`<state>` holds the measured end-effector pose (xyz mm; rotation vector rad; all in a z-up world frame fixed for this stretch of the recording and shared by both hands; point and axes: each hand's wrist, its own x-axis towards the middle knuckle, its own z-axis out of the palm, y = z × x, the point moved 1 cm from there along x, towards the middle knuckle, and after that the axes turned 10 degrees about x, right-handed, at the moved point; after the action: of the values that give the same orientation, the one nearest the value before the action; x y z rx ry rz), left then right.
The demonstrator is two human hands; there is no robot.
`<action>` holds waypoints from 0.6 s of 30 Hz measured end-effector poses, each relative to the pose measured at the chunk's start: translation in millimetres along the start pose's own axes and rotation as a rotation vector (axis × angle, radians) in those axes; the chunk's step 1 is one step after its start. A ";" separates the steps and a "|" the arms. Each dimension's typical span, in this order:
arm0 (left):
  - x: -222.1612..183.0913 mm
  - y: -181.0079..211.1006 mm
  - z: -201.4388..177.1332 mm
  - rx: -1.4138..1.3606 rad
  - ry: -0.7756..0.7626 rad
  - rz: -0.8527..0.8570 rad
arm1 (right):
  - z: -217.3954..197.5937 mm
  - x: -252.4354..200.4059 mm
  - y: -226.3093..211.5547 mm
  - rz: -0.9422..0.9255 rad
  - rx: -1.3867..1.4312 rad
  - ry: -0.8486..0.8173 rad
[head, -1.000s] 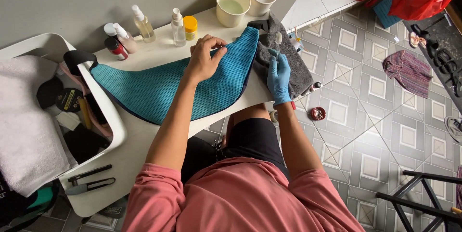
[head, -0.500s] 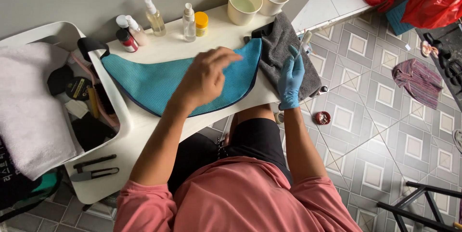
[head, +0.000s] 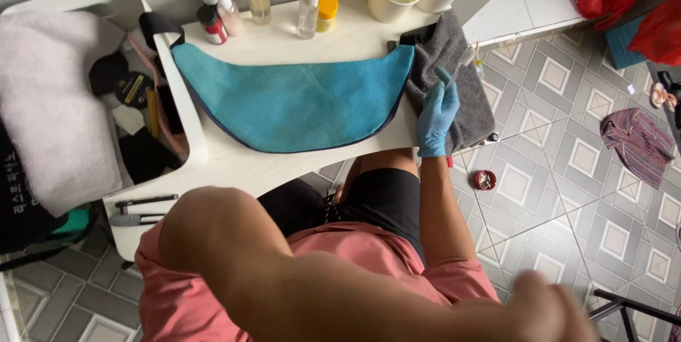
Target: Applying a liquid treatment or adhesive to the edges of a blue fabric shoe component using a small applicator brush.
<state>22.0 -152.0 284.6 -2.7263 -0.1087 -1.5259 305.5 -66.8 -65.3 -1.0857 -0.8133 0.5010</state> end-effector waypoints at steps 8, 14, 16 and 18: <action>-63.7 -54.7 29.0 0.086 0.111 -0.153 | -2.8 -0.5 -5.4 -0.022 0.030 -0.024; -209.1 -65.7 139.2 0.326 -0.430 -0.731 | 3.2 -3.7 -0.6 0.043 -0.049 -0.034; -227.2 -48.0 154.2 0.148 -0.773 -0.748 | 2.1 -5.7 3.5 0.044 -0.049 -0.054; -247.5 -45.2 169.9 0.188 -0.798 -0.700 | 0.0 -4.4 -1.0 0.048 -0.029 -0.058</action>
<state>34.6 -112.0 -16.1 -3.0764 -1.2255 -0.2903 302.8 -70.4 -65.8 -1.1241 -0.8493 0.5653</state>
